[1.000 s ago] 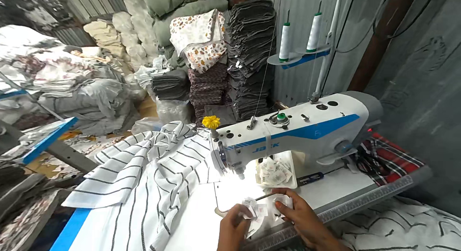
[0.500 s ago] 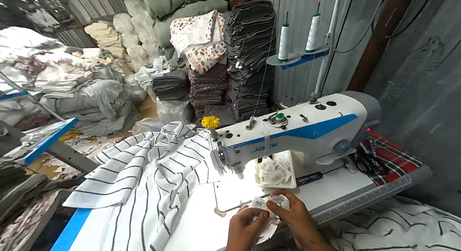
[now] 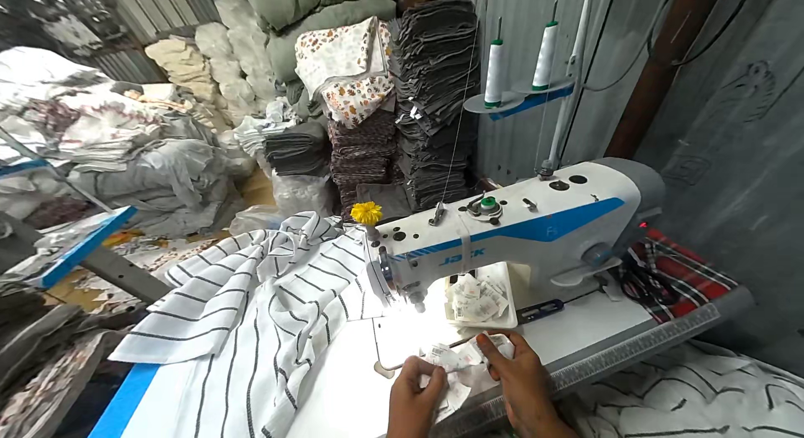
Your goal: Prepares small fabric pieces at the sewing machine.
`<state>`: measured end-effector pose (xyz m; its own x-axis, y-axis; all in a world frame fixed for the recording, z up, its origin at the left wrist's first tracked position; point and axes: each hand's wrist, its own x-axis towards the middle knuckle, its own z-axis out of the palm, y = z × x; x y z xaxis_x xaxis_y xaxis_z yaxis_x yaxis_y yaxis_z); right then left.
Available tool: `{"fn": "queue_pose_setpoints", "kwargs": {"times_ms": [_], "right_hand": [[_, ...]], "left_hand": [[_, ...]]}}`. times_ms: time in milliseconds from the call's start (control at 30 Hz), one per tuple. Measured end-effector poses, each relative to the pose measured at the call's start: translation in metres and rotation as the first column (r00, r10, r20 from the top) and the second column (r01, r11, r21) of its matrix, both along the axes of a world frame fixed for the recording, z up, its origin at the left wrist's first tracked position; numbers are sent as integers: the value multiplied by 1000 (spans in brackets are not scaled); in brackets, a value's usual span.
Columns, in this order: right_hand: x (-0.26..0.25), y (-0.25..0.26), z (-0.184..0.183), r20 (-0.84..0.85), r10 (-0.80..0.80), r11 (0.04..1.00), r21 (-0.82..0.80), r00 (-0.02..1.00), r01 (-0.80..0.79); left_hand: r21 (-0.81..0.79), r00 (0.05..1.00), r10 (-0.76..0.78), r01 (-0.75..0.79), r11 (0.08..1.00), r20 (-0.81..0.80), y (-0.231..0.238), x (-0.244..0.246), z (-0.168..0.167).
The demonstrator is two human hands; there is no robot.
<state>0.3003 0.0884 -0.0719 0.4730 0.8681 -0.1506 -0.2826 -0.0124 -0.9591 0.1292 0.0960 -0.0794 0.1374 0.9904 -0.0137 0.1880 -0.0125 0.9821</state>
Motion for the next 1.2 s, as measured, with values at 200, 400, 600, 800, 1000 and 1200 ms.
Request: {"fn": "queue_pose_setpoints", "kwargs": {"times_ms": [200,400,600,800,1000,1200], "right_hand": [[0,-1,6,-32,22,1000,-21,999,-22],[-18,-3,3,-1,31,999,23,1000,-31],[-19,-2,6,-142,52,999,-4,988,-54],[5,1,13,-217,37,999,-8,975,-39],[13,-9,18,-81,98,994,-37,992,-102],[6,-14,16,-44,166,986,-10,985,-166]], "left_hand": [[5,999,6,-6,1000,-44,6,-4,3],[117,985,-95,112,987,-142,3,13,8],[86,995,-54,61,994,-79,5,9,4],[-81,997,69,-67,994,20,6,-5,5],[43,997,-71,70,997,37,11,-9,1],[-47,994,-62,66,997,91,5,3,17]]}}
